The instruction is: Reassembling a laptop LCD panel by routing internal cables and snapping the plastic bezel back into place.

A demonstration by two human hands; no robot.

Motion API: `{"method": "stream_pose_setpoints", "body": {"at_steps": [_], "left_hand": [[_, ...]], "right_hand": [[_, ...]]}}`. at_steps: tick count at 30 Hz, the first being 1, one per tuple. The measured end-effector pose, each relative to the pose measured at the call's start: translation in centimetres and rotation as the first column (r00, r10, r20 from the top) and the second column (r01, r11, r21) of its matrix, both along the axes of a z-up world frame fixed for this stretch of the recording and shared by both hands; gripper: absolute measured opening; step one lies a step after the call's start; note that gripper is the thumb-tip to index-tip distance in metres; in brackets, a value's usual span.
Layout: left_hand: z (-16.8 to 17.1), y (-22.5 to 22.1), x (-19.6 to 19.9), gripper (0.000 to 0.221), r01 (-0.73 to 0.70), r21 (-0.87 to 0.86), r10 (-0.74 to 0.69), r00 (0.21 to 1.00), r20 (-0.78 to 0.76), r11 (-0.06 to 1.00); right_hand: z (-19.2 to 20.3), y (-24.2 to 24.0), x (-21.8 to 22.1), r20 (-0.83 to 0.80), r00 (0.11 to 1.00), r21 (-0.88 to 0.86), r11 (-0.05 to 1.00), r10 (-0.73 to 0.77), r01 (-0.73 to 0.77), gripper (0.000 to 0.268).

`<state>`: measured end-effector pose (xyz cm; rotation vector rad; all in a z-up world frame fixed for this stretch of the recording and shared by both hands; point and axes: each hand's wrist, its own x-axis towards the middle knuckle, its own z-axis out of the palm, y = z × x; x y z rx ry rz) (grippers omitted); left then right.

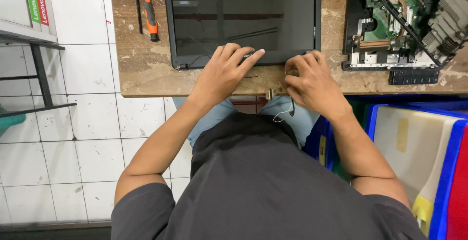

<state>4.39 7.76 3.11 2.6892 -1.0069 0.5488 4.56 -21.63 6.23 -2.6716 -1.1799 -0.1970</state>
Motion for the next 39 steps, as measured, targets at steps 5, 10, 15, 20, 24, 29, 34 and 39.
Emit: {"method": "stream_pose_setpoints", "body": {"at_steps": [5, 10, 15, 20, 24, 29, 34, 39], "left_hand": [[-0.2, 0.0, -0.1, 0.042, 0.022, -0.029, -0.023, 0.999, -0.049, 0.999], [-0.1, -1.4, -0.3, 0.028, 0.018, -0.192, -0.022, 1.000, -0.019, 0.981], [-0.1, -6.7, -1.3, 0.040, -0.021, -0.298, 0.013, 0.999, -0.029, 0.954], [-2.0, -10.3, -3.1, 0.063, -0.219, -0.221, 0.191, 0.971, -0.144, 0.950], [-3.5, -11.2, -3.9, 0.037, -0.270, -0.227, 0.245, 0.960, -0.135, 0.936], [-2.4, -12.5, -5.1, 0.036, -0.312, -0.300, 0.247, 0.940, -0.233, 0.902], [0.3, -12.7, -5.3, 0.035, -0.309, -0.260, 0.160, 0.868, -0.470, 0.915], [-0.1, -12.8, -4.2, 0.030, -0.328, -0.166, 0.225, 0.865, -0.450, 0.930]], "right_hand": [[0.0, -1.3, -0.3, -0.044, 0.999, 0.148, 0.989, 0.001, 0.006, 0.015], [0.1, -4.7, 0.1, -0.089, 0.982, 0.340, 0.921, -0.168, 0.189, 0.020], [0.1, -6.7, 0.4, -0.173, 0.968, 0.359, 0.904, -0.181, 0.233, 0.030], [-0.1, -5.7, 0.4, -0.214, 0.965, 0.364, 0.905, -0.150, 0.221, 0.037], [-0.3, -5.2, 0.3, -0.252, 0.957, 0.404, 0.883, -0.147, 0.241, 0.035], [-0.7, -5.2, 0.4, -0.264, 0.949, 0.417, 0.868, -0.170, 0.271, 0.022], [-1.6, -5.7, 0.5, -0.275, 0.946, 0.413, 0.867, -0.173, 0.278, 0.023], [-0.7, -4.8, 0.3, -0.209, 0.961, 0.390, 0.886, -0.181, 0.252, 0.023]]}}
